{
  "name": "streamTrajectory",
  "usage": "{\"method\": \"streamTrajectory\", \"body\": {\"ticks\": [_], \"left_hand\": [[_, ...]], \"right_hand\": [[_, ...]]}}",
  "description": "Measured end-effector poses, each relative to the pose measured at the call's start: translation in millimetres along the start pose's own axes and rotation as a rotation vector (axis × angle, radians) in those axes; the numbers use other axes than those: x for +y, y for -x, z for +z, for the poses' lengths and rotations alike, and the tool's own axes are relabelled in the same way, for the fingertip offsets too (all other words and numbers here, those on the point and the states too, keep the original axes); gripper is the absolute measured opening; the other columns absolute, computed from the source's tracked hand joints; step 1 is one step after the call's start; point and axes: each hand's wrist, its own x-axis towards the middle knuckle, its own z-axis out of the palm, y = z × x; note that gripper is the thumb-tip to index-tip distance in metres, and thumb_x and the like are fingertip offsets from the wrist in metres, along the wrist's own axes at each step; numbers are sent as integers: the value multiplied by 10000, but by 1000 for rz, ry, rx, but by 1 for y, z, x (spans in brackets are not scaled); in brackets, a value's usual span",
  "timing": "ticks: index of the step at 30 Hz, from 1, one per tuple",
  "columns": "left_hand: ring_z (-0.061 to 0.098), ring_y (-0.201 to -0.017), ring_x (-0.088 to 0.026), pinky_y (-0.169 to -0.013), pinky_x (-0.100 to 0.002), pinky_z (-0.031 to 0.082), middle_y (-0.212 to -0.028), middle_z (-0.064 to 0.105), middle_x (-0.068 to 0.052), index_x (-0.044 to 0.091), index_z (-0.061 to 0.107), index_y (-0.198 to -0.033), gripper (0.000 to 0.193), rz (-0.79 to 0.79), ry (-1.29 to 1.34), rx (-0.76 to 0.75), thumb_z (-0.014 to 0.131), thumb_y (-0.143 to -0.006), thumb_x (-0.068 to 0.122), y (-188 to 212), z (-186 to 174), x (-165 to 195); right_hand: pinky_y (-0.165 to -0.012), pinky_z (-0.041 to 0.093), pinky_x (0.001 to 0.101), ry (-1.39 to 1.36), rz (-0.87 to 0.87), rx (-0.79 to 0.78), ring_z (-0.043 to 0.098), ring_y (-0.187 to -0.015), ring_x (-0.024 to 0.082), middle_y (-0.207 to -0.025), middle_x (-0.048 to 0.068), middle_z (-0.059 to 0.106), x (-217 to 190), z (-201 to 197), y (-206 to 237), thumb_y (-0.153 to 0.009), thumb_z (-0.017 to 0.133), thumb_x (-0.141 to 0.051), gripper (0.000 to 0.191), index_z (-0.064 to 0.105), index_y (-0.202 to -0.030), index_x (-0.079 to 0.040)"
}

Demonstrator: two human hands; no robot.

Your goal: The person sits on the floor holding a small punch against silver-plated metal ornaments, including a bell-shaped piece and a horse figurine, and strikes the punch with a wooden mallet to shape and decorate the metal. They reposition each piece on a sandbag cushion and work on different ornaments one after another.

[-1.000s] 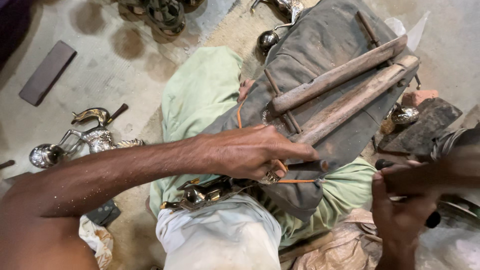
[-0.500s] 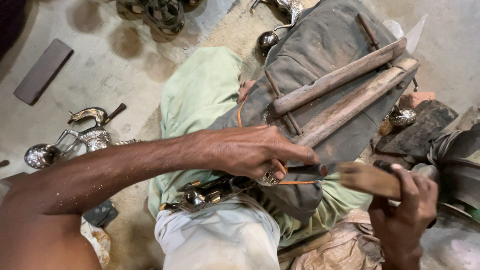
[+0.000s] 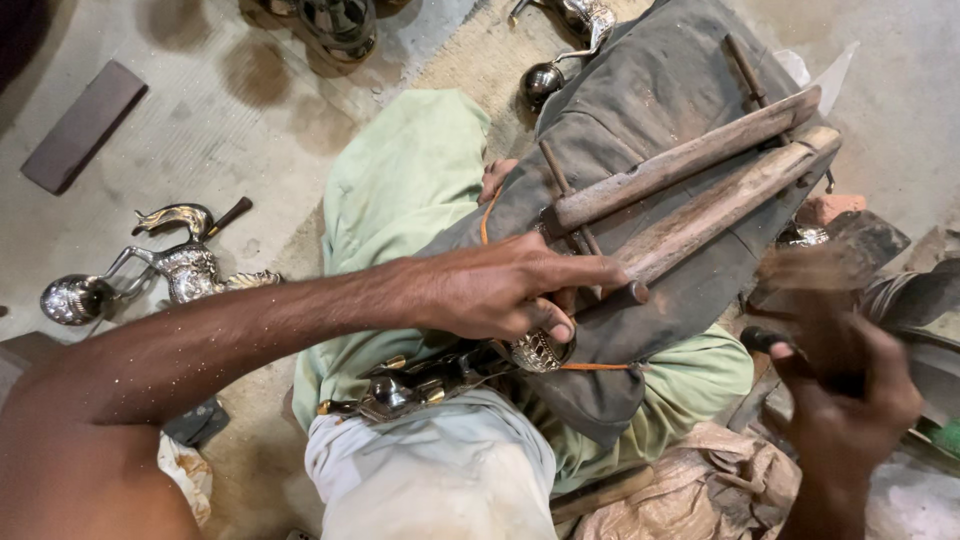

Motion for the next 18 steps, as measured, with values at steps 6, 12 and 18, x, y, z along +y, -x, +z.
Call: {"method": "streamTrajectory", "body": {"ticks": [6,12,18], "left_hand": [[800,-915,-235,-757,-423,564,-950,807,-124,-27,446,-1513,622,-14,15,-18,650,-959,171,2,-5,3],[800,-924,-242,-712,-459,509,-966,795,-144,5,461,-1510,620,-31,71,-38,677,-947,148,1,-8,9],[795,-947,-228,-749,-455,526,-998,805,-127,30,453,-1521,626,-13,90,-52,680,-948,145,0,-8,8]], "right_hand": [[-842,596,458,434,-434,-46,677,-965,331,-1022,220,725,-24,8,-30,-763,752,106,450,620,-1183,14],[-748,577,440,554,-458,-109,675,-910,329,-948,212,722,-6,6,-32,-752,820,43,441,606,-1137,31],[-810,576,271,-11,-139,-174,703,-925,137,-1079,131,687,20,4,-16,-939,743,-28,444,519,-1319,27]]}}
